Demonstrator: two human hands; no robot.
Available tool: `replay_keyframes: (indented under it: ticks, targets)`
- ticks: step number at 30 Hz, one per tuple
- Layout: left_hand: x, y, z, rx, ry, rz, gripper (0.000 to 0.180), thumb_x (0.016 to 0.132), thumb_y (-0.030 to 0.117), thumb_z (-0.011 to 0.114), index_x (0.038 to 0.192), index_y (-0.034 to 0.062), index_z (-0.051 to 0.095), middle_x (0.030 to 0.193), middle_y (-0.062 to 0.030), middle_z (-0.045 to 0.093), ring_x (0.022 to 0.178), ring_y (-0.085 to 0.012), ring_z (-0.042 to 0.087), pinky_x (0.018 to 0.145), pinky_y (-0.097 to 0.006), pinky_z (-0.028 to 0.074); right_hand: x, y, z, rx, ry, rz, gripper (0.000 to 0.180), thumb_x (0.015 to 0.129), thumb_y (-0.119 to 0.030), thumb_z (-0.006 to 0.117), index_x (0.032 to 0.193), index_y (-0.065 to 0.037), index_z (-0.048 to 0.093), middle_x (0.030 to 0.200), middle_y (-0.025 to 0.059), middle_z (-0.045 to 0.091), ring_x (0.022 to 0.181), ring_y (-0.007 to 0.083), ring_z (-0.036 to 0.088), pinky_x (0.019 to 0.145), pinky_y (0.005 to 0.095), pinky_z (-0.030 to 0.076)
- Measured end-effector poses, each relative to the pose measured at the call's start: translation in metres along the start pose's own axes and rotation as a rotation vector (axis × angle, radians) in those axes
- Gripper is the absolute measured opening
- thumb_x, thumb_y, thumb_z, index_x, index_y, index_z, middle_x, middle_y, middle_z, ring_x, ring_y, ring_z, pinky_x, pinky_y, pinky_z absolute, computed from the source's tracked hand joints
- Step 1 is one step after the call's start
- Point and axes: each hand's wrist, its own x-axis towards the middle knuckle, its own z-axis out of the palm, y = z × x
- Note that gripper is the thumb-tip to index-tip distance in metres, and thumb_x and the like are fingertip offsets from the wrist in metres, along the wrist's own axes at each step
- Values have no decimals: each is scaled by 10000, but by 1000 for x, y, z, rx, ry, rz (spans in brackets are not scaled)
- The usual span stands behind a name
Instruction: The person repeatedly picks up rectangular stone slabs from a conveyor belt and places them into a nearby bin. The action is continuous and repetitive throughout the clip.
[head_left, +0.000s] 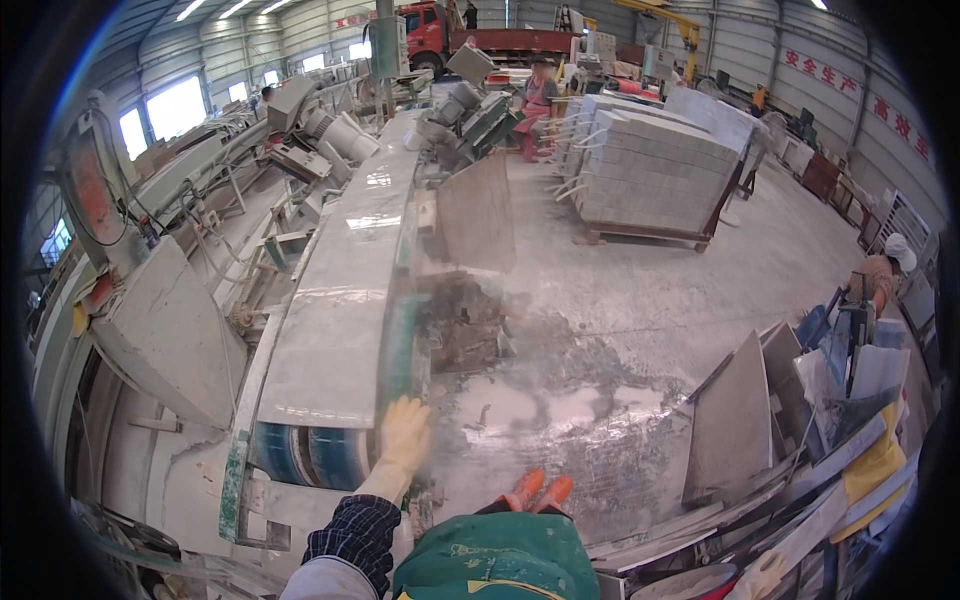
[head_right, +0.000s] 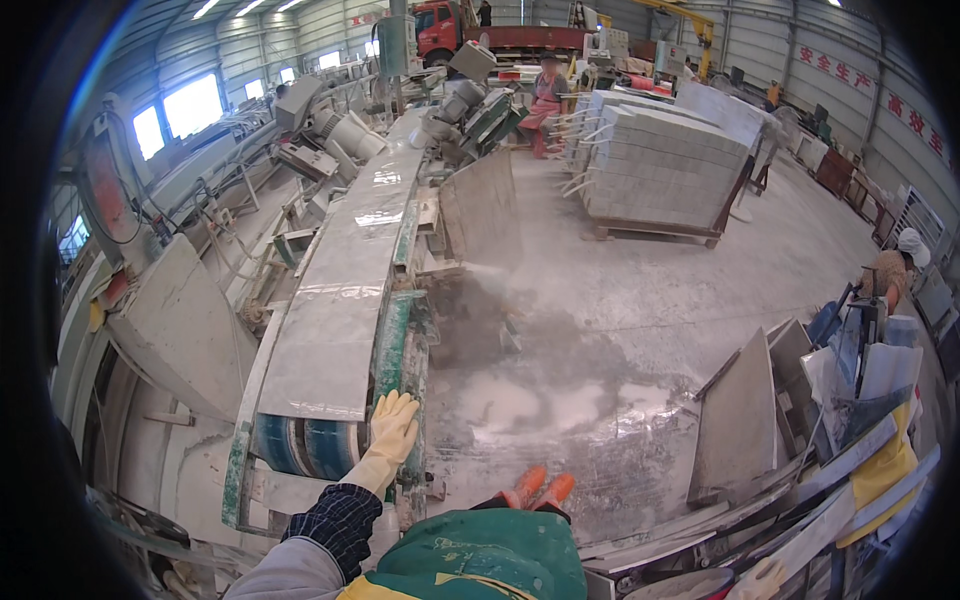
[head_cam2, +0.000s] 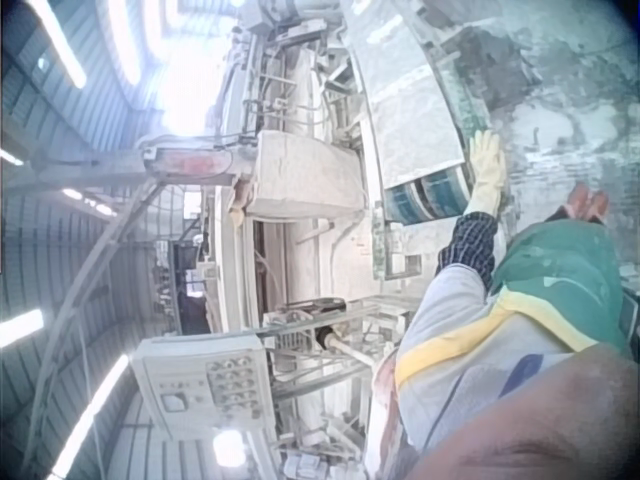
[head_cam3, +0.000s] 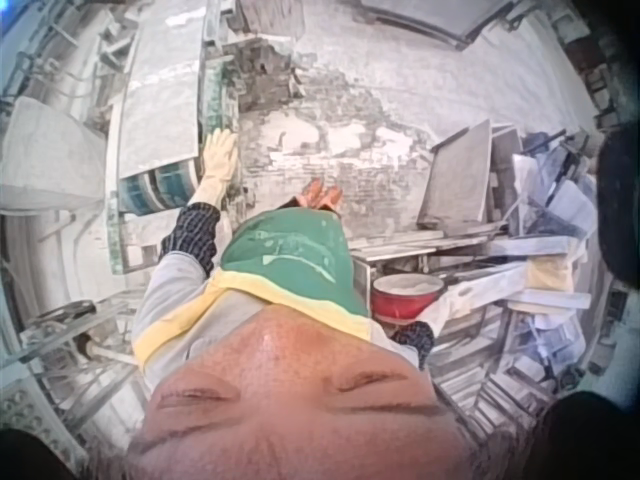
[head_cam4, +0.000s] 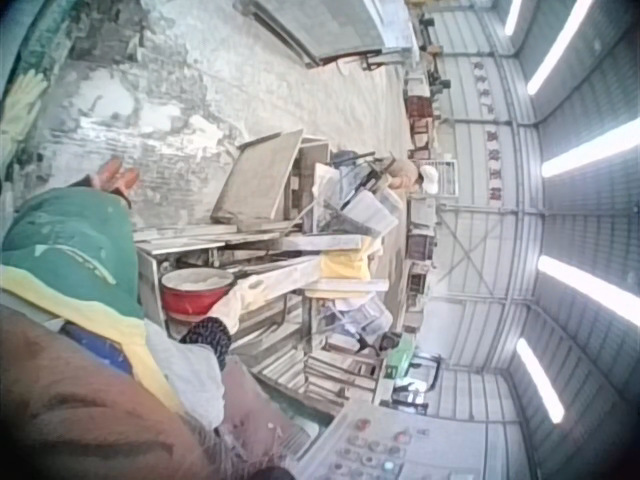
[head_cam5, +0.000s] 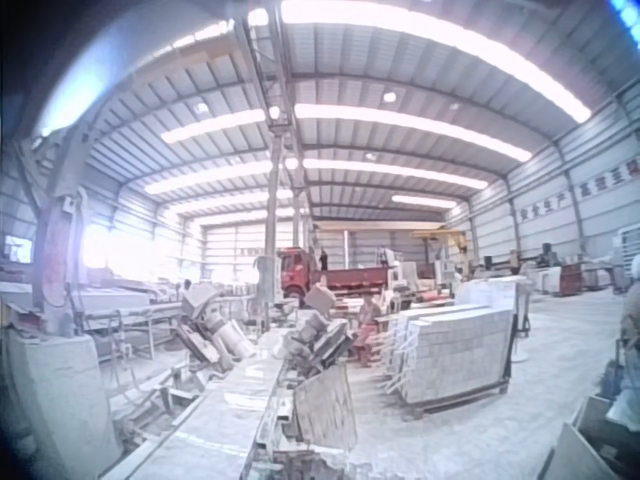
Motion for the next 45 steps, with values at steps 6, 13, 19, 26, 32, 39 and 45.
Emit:
replay_keyframes:
  ticks: [6,13,19,26,32,39,45]
  targets:
    - [-8,-9,9,-32,-60,-55,356,789,124,636,1141,73,646,1248,-165,616,1257,-415,484,1117,-529,301,3,-14,-25,35,-178,89,528,938,-361,505,1389,-88,480,1391,197,498,1307,356,444,1039,458,418]
    - [-4,-6,4,-3,-149,-88,345,802,137,623,1140,75,649,1248,-163,617,1257,-435,476,1117,-532,298,30,-28,-58,83,-378,197,615,965,-512,453,1391,-71,500,1459,214,434,1344,377,396,1105,484,335]
    - [6,7,-3,112,75,69,230,683,57,665,912,76,657,1011,-107,636,1027,-382,552,910,-515,450,60,-25,-58,130,-276,165,530,980,-453,454,1323,-66,569,1409,221,491,1313,358,447,1088,459,363]
    - [6,7,-2,155,102,126,186,689,67,629,870,91,665,993,-91,642,1004,-357,563,862,-477,475,76,-5,-33,106,-196,202,502,976,-449,455,1282,-76,596,1378,209,518,1276,350,481,1050,446,404]
    - [4,8,-6,89,-234,-146,316,779,98,638,1092,76,670,1200,-162,644,1240,-429,508,1088,-533,353,83,4,-2,11,-82,156,461,970,-449,460,1197,-89,638,1267,190,595,1166,339,560,942,435,483]
    - [9,15,-11,162,66,52,95,709,102,599,804,93,609,894,-63,591,980,-316,544,850,-457,457,71,20,5,27,76,72,373,932,-370,535,1134,-79,651,1153,173,654,1043,351,623,822,495,513]
    - [0,9,-8,20,38,-30,190,764,145,619,944,92,641,1033,-91,624,1139,-353,521,1016,-514,396,64,-7,-35,77,-4,106,383,902,-305,561,1183,-51,615,1185,176,635,1069,332,611,856,465,500]
